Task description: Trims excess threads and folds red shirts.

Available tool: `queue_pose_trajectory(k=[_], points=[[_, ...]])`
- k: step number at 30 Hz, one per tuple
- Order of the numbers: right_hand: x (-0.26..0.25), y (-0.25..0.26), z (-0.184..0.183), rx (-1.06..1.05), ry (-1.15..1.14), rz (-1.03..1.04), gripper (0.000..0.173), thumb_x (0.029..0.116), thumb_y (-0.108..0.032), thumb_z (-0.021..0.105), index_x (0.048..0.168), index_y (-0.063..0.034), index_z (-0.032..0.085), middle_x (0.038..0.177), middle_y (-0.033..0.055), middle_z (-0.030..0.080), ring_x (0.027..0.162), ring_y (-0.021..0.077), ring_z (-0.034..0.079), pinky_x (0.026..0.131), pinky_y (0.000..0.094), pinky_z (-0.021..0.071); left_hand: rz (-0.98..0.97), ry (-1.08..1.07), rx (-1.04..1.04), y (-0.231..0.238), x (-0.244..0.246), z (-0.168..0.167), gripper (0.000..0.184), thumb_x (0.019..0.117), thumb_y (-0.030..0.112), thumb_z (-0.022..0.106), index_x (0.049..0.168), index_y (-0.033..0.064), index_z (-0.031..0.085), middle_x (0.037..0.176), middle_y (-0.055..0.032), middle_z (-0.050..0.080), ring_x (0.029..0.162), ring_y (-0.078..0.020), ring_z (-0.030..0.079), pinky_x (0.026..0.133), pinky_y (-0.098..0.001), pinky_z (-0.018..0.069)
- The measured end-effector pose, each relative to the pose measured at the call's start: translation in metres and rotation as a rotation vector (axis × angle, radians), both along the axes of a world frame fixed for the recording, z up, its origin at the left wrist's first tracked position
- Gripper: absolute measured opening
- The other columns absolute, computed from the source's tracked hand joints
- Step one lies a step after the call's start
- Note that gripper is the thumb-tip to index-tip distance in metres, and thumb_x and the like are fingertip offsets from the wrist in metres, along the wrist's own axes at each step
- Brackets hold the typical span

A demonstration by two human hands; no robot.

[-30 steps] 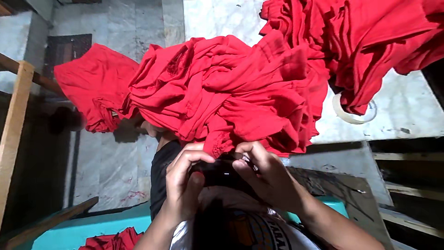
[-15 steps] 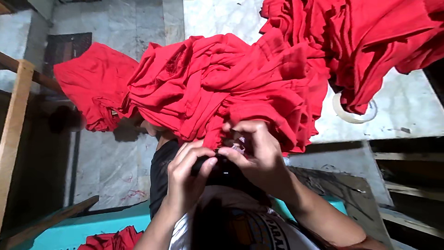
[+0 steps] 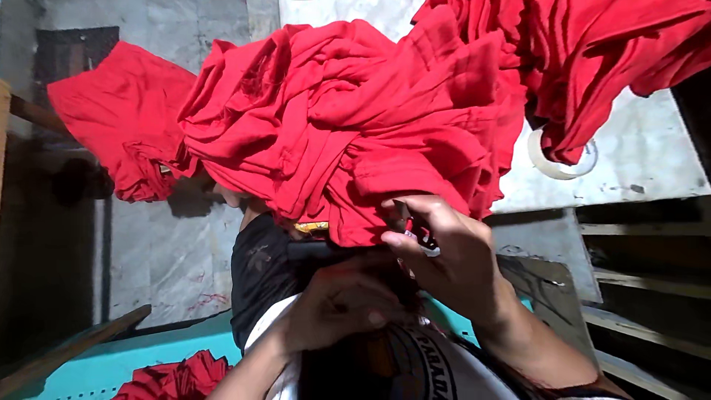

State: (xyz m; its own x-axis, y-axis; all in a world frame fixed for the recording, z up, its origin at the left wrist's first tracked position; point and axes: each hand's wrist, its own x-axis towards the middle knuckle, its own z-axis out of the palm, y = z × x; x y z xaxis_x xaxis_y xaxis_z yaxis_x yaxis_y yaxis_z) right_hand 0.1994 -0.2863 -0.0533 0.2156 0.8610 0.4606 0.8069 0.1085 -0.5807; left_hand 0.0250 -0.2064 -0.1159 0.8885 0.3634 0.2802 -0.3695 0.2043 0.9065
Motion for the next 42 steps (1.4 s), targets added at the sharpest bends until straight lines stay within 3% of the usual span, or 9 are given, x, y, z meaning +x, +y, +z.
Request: queue_pose_trajectory(k=[3, 9, 12, 15, 24, 33, 37, 40, 42], points=[[0.0, -0.004, -0.005, 0.0, -0.003, -0.012, 0.029, 0.1033, -0.024, 0.056, 0.105, 0.004, 0.063, 0.083, 0.0075, 0.064, 0.075, -0.0006, 0.056, 0.072, 0.0089, 0.045, 0.229, -0.156, -0.171, 0.001, 0.006, -0.003, 0.027, 0.0991, 0.045, 0.062, 0.121, 0.0321, 0.071, 0.135, 0.0107, 0.064, 0.129, -0.0089, 0.057, 0.11, -0.036, 0.0479], [-0.008, -0.011, -0.013, -0.037, -0.02, -0.019, 0.028, 0.1049, -0.027, 0.056, 0.1, -0.0001, 0.063, 0.081, 0.0089, 0.065, 0.077, 0.0061, 0.061, 0.076, 0.013, 0.049, 0.609, -0.092, -0.154, 0.002, 0.024, 0.013, 0.034, 0.0924, 0.006, 0.071, 0.123, 0.0192, 0.067, 0.108, 0.0089, 0.074, 0.098, -0.0015, 0.071, 0.089, -0.0228, 0.0589], [-0.011, -0.011, -0.016, -0.028, -0.097, -0.024, 0.025, 0.1046, -0.026, 0.056, 0.102, -0.0027, 0.064, 0.085, 0.0105, 0.067, 0.08, 0.0118, 0.064, 0.077, 0.017, 0.0514, 0.691, -0.058, -0.103, 0.005, 0.026, 0.011, 0.013, 0.0941, 0.012, 0.07, 0.104, 0.0164, 0.077, 0.092, 0.0087, 0.073, 0.084, 0.0011, 0.068, 0.076, -0.0179, 0.0577], [-0.012, -0.011, -0.017, -0.008, -0.125, -0.038, 0.025, 0.1054, -0.026, 0.056, 0.104, -0.0027, 0.063, 0.087, 0.0116, 0.068, 0.081, 0.013, 0.066, 0.075, 0.0176, 0.0519, 0.653, -0.062, -0.018, 0.003, 0.022, 0.013, 0.01, 0.1003, 0.022, 0.064, 0.098, 0.0202, 0.073, 0.097, 0.012, 0.07, 0.092, 0.0032, 0.065, 0.082, -0.0165, 0.0551], [-0.013, -0.005, -0.014, -0.017, -0.195, -0.066, 0.025, 0.1051, -0.02, 0.052, 0.097, -0.0034, 0.069, 0.076, 0.0094, 0.064, 0.069, 0.0163, 0.063, 0.063, 0.0232, 0.0505, 0.591, -0.09, 0.024, 0.002, 0.02, 0.014, 0.009, 0.0996, 0.017, 0.064, 0.101, 0.0169, 0.073, 0.112, 0.0102, 0.069, 0.101, 0.0028, 0.065, 0.086, -0.0163, 0.0555], [-0.007, -0.007, -0.011, -0.033, -0.081, 0.008, 0.025, 0.1051, -0.021, 0.054, 0.097, -0.0024, 0.069, 0.079, 0.0081, 0.065, 0.072, 0.0102, 0.062, 0.068, 0.018, 0.0508, 0.577, -0.081, 0.063, 0.003, 0.019, 0.017, 0.012, 0.1025, 0.023, 0.061, 0.102, 0.0201, 0.073, 0.112, 0.0134, 0.07, 0.101, 0.0043, 0.065, 0.086, -0.0166, 0.0553], [0.005, -0.009, 0.004, -0.299, 0.183, 0.38, 0.033, 0.1066, -0.029, 0.05, 0.115, -0.0016, 0.067, 0.098, 0.0079, 0.071, 0.087, 0.0069, 0.067, 0.079, 0.0195, 0.0546, 0.593, -0.065, 0.151, 0.01, 0.006, 0.021, 0.041, 0.1091, 0.048, 0.034, 0.101, 0.0278, 0.07, 0.115, 0.0165, 0.07, 0.109, 0.0018, 0.064, 0.094, -0.0205, 0.0523], [0.03, -0.004, 0.015, -0.19, 0.131, 0.28, 0.035, 0.108, -0.035, 0.047, 0.116, -0.0059, 0.066, 0.103, 0.0013, 0.067, 0.095, 0.0009, 0.063, 0.084, 0.0172, 0.0525, 0.579, -0.105, 0.194, 0.017, 0.002, 0.027, 0.058, 0.1068, 0.058, 0.028, 0.097, 0.021, 0.071, 0.118, 0.0072, 0.074, 0.113, -0.0089, 0.068, 0.097, -0.028, 0.0546], [0.046, -0.001, 0.022, -0.105, 0.087, 0.176, 0.038, 0.1088, -0.033, 0.047, 0.12, -0.0012, 0.063, 0.112, 0.0024, 0.063, 0.102, -0.0023, 0.06, 0.088, 0.0155, 0.052, 0.585, -0.109, 0.258, 0.02, 0.004, 0.027, 0.052, 0.1088, 0.052, 0.03, 0.098, 0.02, 0.07, 0.11, 0.0081, 0.075, 0.107, -0.0066, 0.07, 0.093, -0.0259, 0.0567]])
